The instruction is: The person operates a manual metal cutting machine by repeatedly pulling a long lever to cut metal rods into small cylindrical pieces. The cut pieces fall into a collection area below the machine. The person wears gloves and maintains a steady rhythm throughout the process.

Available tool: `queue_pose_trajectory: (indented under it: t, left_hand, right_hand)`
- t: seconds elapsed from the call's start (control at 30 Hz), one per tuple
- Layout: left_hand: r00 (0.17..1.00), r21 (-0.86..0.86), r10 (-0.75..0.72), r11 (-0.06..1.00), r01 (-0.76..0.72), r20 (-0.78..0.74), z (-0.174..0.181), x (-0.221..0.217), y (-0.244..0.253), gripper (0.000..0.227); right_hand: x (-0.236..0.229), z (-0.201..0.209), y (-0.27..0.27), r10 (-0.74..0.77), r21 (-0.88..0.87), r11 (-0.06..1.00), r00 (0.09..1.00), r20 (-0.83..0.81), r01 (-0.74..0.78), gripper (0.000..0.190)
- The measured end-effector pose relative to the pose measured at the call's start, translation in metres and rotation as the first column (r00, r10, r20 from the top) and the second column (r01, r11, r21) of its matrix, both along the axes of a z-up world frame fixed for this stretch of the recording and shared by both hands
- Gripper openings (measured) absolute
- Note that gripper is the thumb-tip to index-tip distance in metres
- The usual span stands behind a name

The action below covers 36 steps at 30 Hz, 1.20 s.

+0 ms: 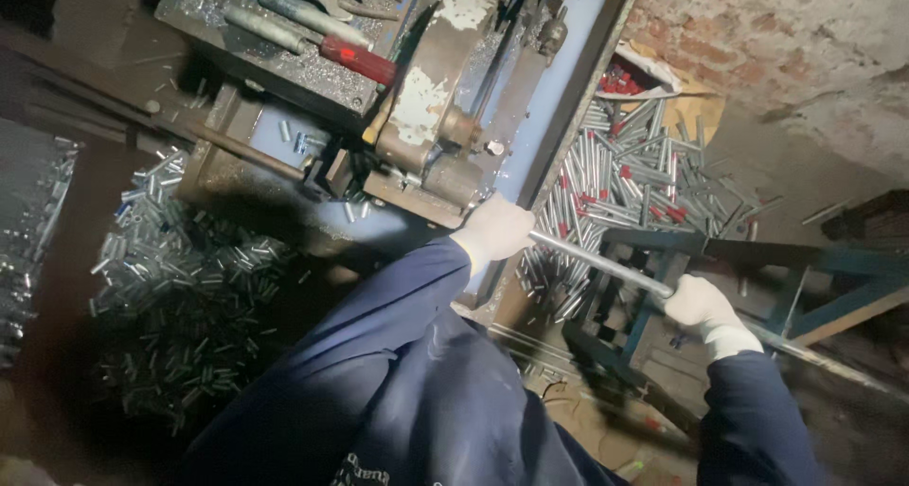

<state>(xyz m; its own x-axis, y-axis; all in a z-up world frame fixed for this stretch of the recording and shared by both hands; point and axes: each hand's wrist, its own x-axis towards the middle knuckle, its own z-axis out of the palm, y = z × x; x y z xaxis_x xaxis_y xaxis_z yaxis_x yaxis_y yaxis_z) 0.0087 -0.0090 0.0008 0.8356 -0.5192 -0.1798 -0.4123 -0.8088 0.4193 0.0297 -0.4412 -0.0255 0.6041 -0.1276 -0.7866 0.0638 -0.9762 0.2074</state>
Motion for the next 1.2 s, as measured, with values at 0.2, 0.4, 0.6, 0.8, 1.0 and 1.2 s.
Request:
queue_pose_trajectory:
  t: [0.2,0.4,0.6,0.8,1.0,1.2]
  left_hand:
    - [1.0,-0.041,-0.029,0.999,0.029,-0.002,0.01,0.01,0.004,0.033]
    - [0.999,-0.069,-0.011,0.998,0.013,0.033,0.009,0.012,0.006,0.033]
    - [0.994,0.154,-0.021,0.987,0.037,-0.104,0.015,0.007,0.002,0.035]
    - [0.981,0.167,-0.03,0.984,0.062,-0.19,0.023,-0.004,0.004,0.036]
    - [0.999,0.076,-0.041,0.996,0.039,0.028,-0.01,-0.014,0.004,0.028]
    - [0.994,0.089,-0.048,0.995,0.039,0.096,-0.013,-0.014,0.007,0.028]
  right_hand:
    - [0.008,0.04,0.032,-0.07,-0.003,0.998,0.998,-0.007,0.07,0.058]
    - [-0.012,0.016,0.011,-0.05,0.043,0.998,0.975,0.217,0.041,0.057]
    - [-0.05,0.053,-0.012,-0.175,0.071,0.985,0.918,0.355,0.16,0.053]
    - [-0.068,0.022,-0.067,-0.138,-0.118,0.975,0.928,0.346,0.189,0.053]
    - [-0.053,0.013,-0.072,-0.099,-0.163,0.979,0.985,0.142,0.122,0.06]
    - [-0.064,0.026,-0.037,-0.092,-0.097,0.987,0.954,0.286,0.124,0.053]
